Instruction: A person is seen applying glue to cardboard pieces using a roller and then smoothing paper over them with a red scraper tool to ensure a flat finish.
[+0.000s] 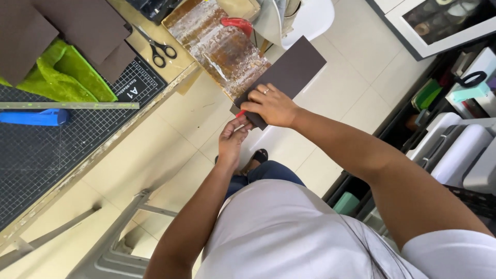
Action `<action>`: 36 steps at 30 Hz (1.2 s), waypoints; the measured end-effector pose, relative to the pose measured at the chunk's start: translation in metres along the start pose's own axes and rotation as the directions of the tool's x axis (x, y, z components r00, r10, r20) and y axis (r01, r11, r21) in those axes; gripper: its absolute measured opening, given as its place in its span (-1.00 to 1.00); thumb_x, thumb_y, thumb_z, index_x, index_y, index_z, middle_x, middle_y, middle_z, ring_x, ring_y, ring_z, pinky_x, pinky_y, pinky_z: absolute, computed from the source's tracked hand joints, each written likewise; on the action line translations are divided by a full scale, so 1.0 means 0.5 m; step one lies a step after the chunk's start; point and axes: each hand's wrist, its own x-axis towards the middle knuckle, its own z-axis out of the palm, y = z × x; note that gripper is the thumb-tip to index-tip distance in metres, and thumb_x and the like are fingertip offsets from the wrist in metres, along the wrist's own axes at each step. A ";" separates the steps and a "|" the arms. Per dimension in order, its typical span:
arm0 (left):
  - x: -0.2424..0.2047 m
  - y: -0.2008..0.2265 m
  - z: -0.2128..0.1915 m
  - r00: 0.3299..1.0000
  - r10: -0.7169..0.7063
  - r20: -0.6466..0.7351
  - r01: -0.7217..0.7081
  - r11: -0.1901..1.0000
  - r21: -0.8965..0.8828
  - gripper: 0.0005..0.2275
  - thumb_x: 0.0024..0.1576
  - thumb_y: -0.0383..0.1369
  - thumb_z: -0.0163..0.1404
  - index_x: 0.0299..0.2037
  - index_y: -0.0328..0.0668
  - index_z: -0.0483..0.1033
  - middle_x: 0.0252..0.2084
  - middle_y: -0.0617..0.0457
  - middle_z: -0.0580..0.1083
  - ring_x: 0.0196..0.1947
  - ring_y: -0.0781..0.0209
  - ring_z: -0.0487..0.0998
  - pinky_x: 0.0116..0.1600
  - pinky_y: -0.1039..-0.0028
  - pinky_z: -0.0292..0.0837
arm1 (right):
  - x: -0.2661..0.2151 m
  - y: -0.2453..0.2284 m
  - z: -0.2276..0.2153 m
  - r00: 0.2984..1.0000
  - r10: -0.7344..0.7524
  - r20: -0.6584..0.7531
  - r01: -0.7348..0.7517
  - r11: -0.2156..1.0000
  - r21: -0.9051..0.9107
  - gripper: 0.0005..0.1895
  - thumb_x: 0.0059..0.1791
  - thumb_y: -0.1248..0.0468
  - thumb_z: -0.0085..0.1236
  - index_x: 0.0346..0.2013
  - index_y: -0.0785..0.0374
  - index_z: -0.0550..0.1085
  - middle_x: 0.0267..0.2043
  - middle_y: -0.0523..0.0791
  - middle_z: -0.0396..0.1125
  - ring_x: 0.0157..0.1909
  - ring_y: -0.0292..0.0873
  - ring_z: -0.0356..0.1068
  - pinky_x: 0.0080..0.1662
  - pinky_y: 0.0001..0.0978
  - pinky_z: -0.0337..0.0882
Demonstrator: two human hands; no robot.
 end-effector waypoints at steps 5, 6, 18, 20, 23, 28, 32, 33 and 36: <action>-0.004 0.016 0.004 1.000 0.008 -0.009 -0.008 0.999 0.035 -0.58 0.13 -0.60 -0.04 0.24 -0.21 0.49 0.12 -0.06 0.49 0.07 0.16 0.62 0.19 0.48 0.49 | -0.059 -0.010 -0.032 1.000 0.005 0.016 -0.006 0.998 0.062 -0.72 0.10 0.22 -0.09 0.06 -0.15 0.46 -0.15 -0.16 0.20 -0.10 -0.01 0.22 -0.12 -0.17 0.25; -0.006 0.020 0.008 1.000 0.013 -0.008 -0.013 1.000 0.021 -0.58 0.13 -0.61 -0.04 0.23 -0.20 0.50 0.11 -0.07 0.50 0.07 0.16 0.62 0.19 0.46 0.50 | -0.067 -0.005 -0.040 0.999 -0.028 0.033 0.025 0.997 0.076 -0.74 0.10 0.21 -0.09 0.04 -0.15 0.47 -0.15 -0.17 0.22 -0.10 -0.02 0.24 -0.12 -0.18 0.25; -0.013 0.041 0.020 1.000 0.003 -0.001 -0.003 0.998 0.057 -0.59 0.17 -0.61 -0.09 0.25 -0.20 0.47 0.12 -0.04 0.48 0.08 0.18 0.60 0.20 0.47 0.46 | -0.011 -0.041 -0.008 0.903 0.414 -0.111 -0.420 0.907 -0.035 -0.68 0.18 0.10 -0.24 0.16 -0.09 0.43 -0.26 -0.17 0.22 -0.18 -0.04 0.29 -0.12 -0.16 0.32; -0.018 0.036 0.024 1.000 -0.012 0.004 0.011 0.997 0.072 -0.59 0.19 -0.60 -0.10 0.27 -0.20 0.46 0.12 -0.03 0.48 0.09 0.19 0.60 0.21 0.46 0.45 | -0.065 -0.029 -0.024 0.858 0.502 -0.108 -0.511 0.857 -0.075 -0.66 0.20 0.09 -0.27 0.16 -0.04 0.43 -0.28 -0.15 0.23 -0.21 -0.02 0.30 -0.14 -0.13 0.33; -0.022 0.032 0.017 1.000 0.009 0.009 -0.010 0.996 0.091 -0.54 0.18 -0.64 -0.12 0.31 -0.17 0.41 0.14 -0.01 0.44 0.10 0.19 0.57 0.23 0.46 0.43 | -0.077 0.004 -0.030 0.644 0.753 -0.136 -0.761 0.613 -0.211 -0.62 0.14 0.18 -0.01 0.25 0.12 0.37 -0.21 -0.02 0.28 -0.18 0.15 0.36 -0.18 0.02 0.39; 0.005 0.000 0.000 1.000 0.027 0.008 -0.028 0.990 0.138 -0.46 0.08 -0.68 -0.10 0.32 -0.16 0.36 0.17 -0.04 0.40 0.16 0.11 0.55 0.24 0.38 0.40 | 0.026 -0.184 -0.035 0.712 0.701 -0.029 -0.700 0.707 -0.104 -0.60 0.10 0.17 -0.12 0.24 0.08 0.36 -0.22 -0.11 0.25 -0.17 0.04 0.33 -0.17 -0.09 0.39; 0.008 0.014 0.010 0.998 0.032 0.051 -0.038 0.991 0.124 -0.47 0.10 -0.69 -0.14 0.33 -0.15 0.34 0.18 -0.06 0.40 0.19 0.07 0.54 0.25 0.36 0.39 | -0.033 -0.058 -0.009 0.735 0.665 -0.130 -0.678 0.723 -0.133 -0.67 0.14 0.17 -0.13 0.18 0.10 0.41 -0.27 -0.10 0.25 -0.21 0.05 0.32 -0.21 -0.09 0.36; -0.003 0.021 0.012 0.999 0.024 0.047 -0.030 0.991 0.129 -0.46 0.11 -0.69 -0.13 0.33 -0.14 0.33 0.18 -0.06 0.38 0.18 0.08 0.53 0.25 0.37 0.39 | -0.056 -0.006 -0.009 0.625 0.764 -0.161 -0.777 0.590 -0.219 -0.63 0.09 0.21 -0.01 0.21 0.10 0.38 -0.23 -0.08 0.27 -0.18 0.08 0.35 -0.20 -0.06 0.40; -0.009 0.004 -0.011 1.000 0.017 0.016 -0.019 0.989 0.144 -0.47 0.11 -0.68 -0.12 0.33 -0.11 0.33 0.18 -0.06 0.36 0.17 0.09 0.53 0.26 0.36 0.39 | -0.065 0.012 -0.018 0.469 0.864 -0.182 -0.869 0.416 -0.268 -0.55 0.03 0.28 0.12 0.23 0.06 0.37 -0.17 -0.09 0.27 -0.10 0.08 0.35 -0.15 -0.05 0.44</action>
